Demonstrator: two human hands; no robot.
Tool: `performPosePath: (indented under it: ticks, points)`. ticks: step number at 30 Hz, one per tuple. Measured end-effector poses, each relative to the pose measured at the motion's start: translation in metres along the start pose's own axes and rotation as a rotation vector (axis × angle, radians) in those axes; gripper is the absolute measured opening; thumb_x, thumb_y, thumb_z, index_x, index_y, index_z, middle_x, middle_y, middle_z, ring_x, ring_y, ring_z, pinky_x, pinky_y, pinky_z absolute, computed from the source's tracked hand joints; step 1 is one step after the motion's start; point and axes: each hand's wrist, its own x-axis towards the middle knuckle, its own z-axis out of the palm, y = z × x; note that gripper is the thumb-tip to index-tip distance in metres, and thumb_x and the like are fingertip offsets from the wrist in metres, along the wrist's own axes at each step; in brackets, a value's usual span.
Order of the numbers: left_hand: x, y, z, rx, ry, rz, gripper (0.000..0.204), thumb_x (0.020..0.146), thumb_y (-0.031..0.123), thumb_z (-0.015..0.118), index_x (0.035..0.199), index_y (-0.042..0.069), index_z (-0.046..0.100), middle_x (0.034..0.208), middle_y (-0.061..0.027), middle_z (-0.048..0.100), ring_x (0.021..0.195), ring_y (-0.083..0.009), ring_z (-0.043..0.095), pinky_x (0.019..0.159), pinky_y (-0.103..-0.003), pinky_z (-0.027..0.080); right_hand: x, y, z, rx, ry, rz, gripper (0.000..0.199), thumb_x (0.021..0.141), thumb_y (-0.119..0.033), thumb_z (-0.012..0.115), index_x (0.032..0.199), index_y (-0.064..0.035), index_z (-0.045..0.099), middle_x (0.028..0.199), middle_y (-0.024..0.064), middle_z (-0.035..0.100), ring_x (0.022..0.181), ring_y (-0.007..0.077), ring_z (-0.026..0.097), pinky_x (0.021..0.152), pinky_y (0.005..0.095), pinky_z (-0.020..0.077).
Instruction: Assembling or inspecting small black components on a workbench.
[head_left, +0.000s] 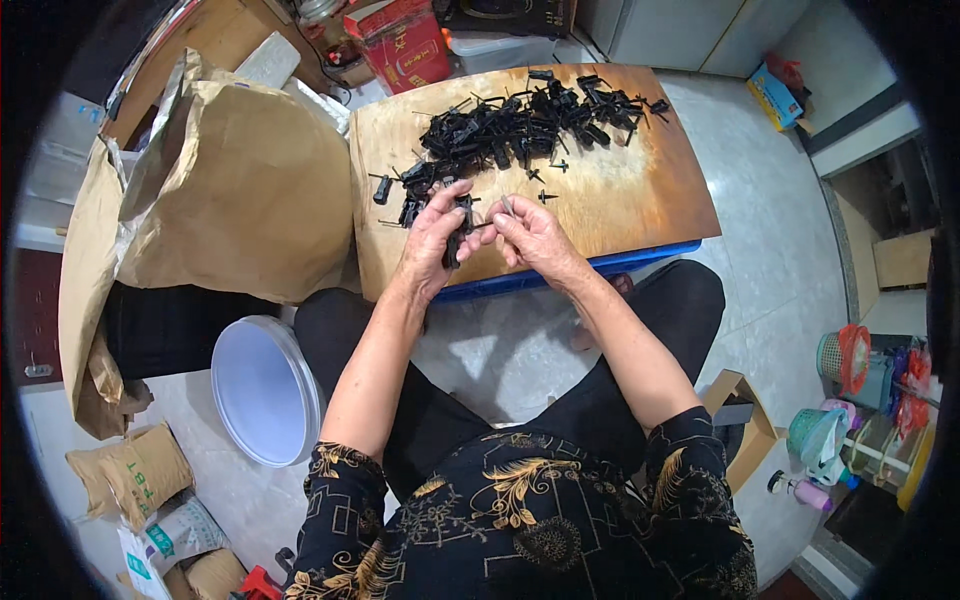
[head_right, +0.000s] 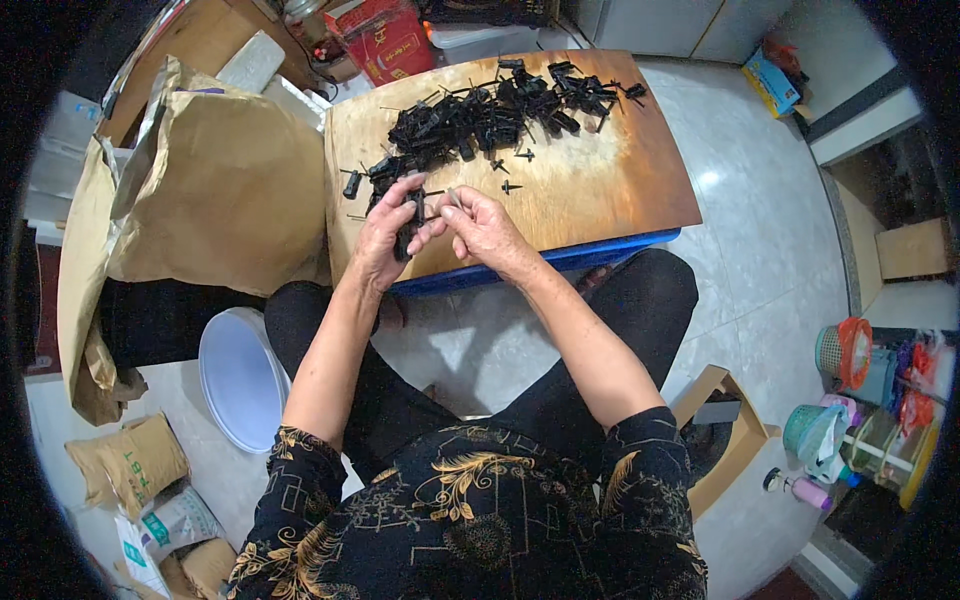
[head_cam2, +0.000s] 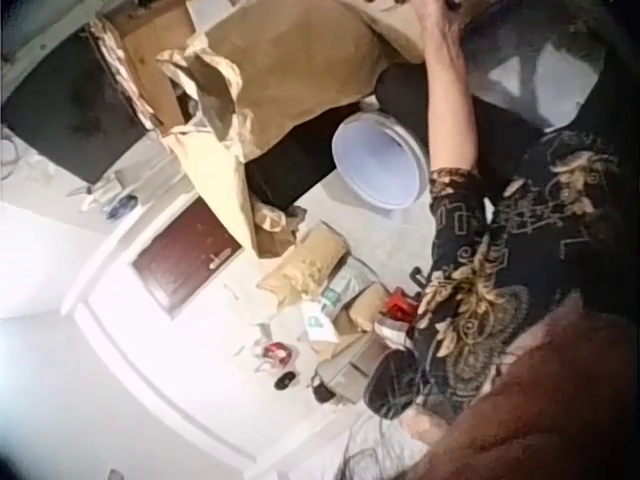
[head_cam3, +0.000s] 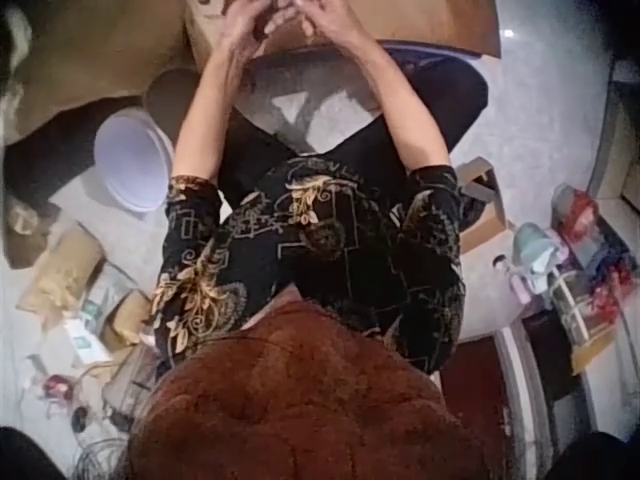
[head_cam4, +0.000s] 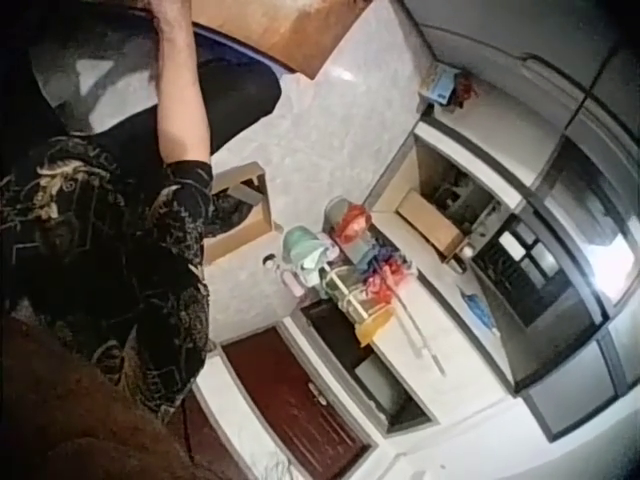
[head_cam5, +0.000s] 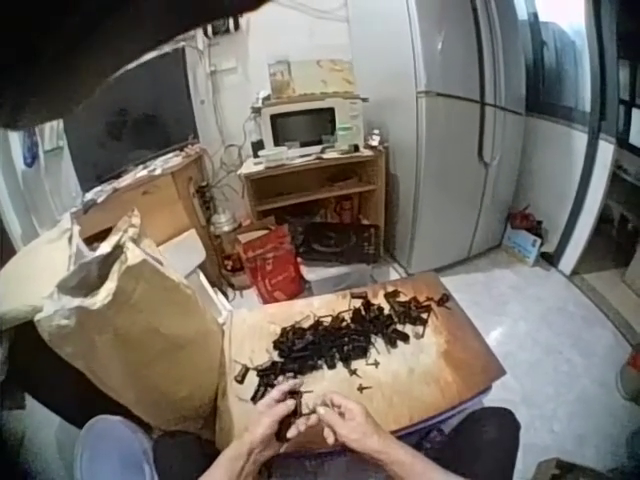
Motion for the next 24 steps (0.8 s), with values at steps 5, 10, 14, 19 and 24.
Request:
performPosePath:
  ticks: [5,10,14,19,24]
  points:
    - [-0.011,0.006,0.006,0.04,-0.202,-0.106,0.04,0.089,0.013,0.05,0.127,0.003,0.042,0.08,-0.0068,0.057,0.053,-0.0081,0.051,0.041,-0.016,0.037,0.001,0.001,-0.003,0.024,0.014,-0.002,0.02,0.091,-0.021,0.054,0.101,-0.0042,0.052,0.073,-0.0003,0.057,0.049,0.0012,0.042,0.041,0.0146,0.0313]
    - [-0.014,0.002,0.001,0.05,-0.33,-0.164,0.036,0.089,0.017,0.053,0.123,0.005,0.047,0.08,-0.0052,0.057,0.052,-0.0076,0.051,0.04,-0.016,0.035,-0.002,-0.001,-0.009,0.022,-0.128,0.066,0.023,0.089,-0.023,0.057,0.104,-0.0061,0.054,0.073,-0.0028,0.056,0.052,0.0003,0.042,0.042,0.014,0.0289]
    - [-0.013,-0.003,0.004,0.13,-0.228,-0.132,0.035,0.089,0.017,0.053,0.123,0.006,0.047,0.083,-0.0053,0.058,0.057,-0.0079,0.054,0.041,-0.016,0.036,0.002,0.002,-0.01,-0.077,-0.063,0.052,0.023,0.088,-0.024,0.059,0.104,-0.0079,0.056,0.073,-0.005,0.055,0.055,-0.0004,0.042,0.045,0.0147,0.0288]
    - [-0.014,-0.004,0.011,0.553,-0.142,0.009,0.032,0.09,0.009,0.05,0.121,0.003,0.047,0.094,-0.0066,0.06,0.074,-0.0093,0.061,0.048,-0.018,0.042,0.004,0.005,-0.007,-0.185,0.036,-0.004,0.021,0.089,-0.026,0.056,0.101,-0.008,0.057,0.071,-0.0061,0.053,0.055,-0.0006,0.041,0.044,0.0156,0.0281]
    - [-0.011,-0.01,0.009,0.609,-0.048,0.128,0.032,0.09,0.007,0.047,0.121,0.003,0.047,0.093,-0.0071,0.061,0.081,-0.0111,0.062,0.049,-0.018,0.044,-0.001,-0.003,0.006,0.019,0.125,0.142,0.024,0.093,-0.029,0.049,0.102,-0.0073,0.053,0.062,-0.0062,0.046,0.045,0.001,0.033,0.039,0.0175,0.0252]
